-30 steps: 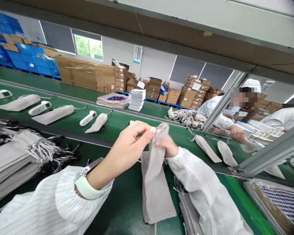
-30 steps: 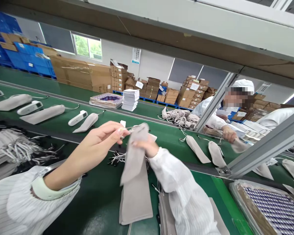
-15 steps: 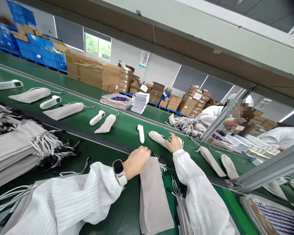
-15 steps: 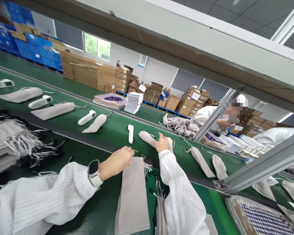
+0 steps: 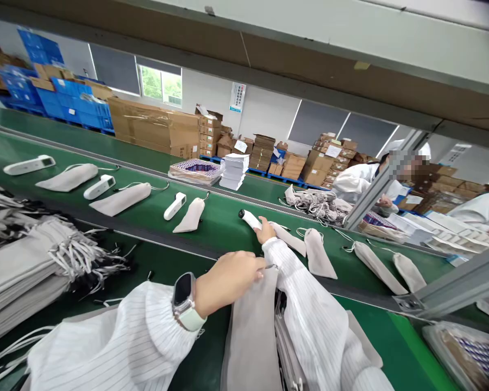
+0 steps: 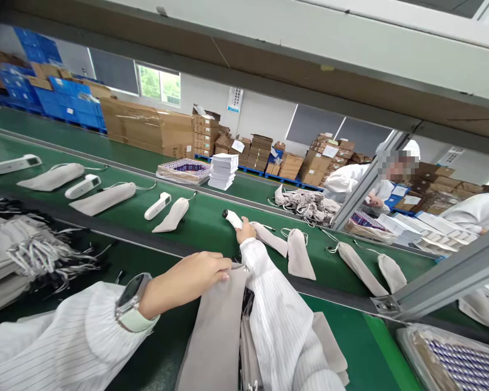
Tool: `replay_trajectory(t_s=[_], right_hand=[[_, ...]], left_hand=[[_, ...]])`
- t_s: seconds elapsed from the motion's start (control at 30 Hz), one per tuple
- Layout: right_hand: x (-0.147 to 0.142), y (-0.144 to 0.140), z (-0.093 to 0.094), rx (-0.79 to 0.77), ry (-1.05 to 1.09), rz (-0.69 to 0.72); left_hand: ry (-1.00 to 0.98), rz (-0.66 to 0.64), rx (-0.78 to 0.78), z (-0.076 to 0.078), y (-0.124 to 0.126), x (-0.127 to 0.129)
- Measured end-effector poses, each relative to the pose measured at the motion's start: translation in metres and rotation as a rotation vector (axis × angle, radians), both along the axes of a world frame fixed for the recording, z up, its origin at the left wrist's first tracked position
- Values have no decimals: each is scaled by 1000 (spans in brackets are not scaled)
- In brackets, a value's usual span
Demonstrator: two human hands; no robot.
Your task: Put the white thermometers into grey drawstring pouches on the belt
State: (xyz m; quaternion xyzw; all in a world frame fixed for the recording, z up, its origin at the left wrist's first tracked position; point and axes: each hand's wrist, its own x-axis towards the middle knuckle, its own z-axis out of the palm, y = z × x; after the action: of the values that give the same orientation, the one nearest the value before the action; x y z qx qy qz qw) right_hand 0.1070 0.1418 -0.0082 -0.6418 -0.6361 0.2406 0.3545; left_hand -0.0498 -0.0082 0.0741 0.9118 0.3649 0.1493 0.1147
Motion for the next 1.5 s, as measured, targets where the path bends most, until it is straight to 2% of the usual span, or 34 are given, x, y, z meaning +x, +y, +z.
replay_trajectory(t_s=[0.1, 0.23, 0.3, 0.37, 0.47, 0.53, 0.6, 0.73, 0.8, 0.93, 1.0, 1.07, 1.13, 1.2, 1.27, 1.3, 1.33, 1.37, 1.4, 1.43, 1.5], right_hand=[[10, -10, 21, 20, 217, 64], [8, -44, 67, 63, 773, 365], [2, -63, 89, 76, 1000, 467], [-2, -77, 103, 102, 1052, 456], [-2, -84, 112, 204, 1070, 380], [0, -84, 112, 288, 1088, 308], [3, -82, 111, 307, 1082, 266], [3, -84, 107, 197, 1077, 304], [2, -87, 106, 50, 1054, 379], [-3, -99, 106, -306, 766, 570], [-5, -104, 107, -383, 557, 659], [-5, -105, 106, -381, 405, 682], [0, -100, 101, -206, 369, 547], [11, -88, 91, 151, 372, 248], [27, -73, 77, 483, 302, -77], [34, -66, 71, 570, 254, -177], [40, -60, 66, 589, 228, -218], [44, -56, 63, 541, 238, -195], [44, -55, 61, 437, 289, -105], [40, -57, 61, 301, 368, 41], [21, -70, 63, 3, 546, 444]], left_hand=[[-129, -40, -154, 12, 3, -6], [-183, -79, -271, 18, 10, -10], [-217, -100, -296, 19, 10, -10], [-258, -82, -286, 21, 9, -9], [-313, -35, -243, 25, 7, -9], [-343, -2, -211, 27, 6, -9], [-360, 22, -202, 27, 6, -9], [-418, 37, -153, 25, 6, -6], [-490, 81, -80, 24, 7, -4], [-591, 195, 54, 21, 13, -7], [-590, 231, 93, 20, 17, -11], [-570, 263, 109, 20, 20, -16], [-529, 330, 94, 23, 20, -20], [-437, 382, -51, 29, 14, -23], [-330, 316, -312, 37, 3, -22], [-301, 244, -442, 42, -4, -21], [-309, 172, -550, 47, -10, -20], [-357, 127, -625, 51, -15, -19], [-446, 119, -660, 55, -19, -18], [-563, 142, -663, 58, -21, -18], [-818, 202, -593, 62, -21, -19]])
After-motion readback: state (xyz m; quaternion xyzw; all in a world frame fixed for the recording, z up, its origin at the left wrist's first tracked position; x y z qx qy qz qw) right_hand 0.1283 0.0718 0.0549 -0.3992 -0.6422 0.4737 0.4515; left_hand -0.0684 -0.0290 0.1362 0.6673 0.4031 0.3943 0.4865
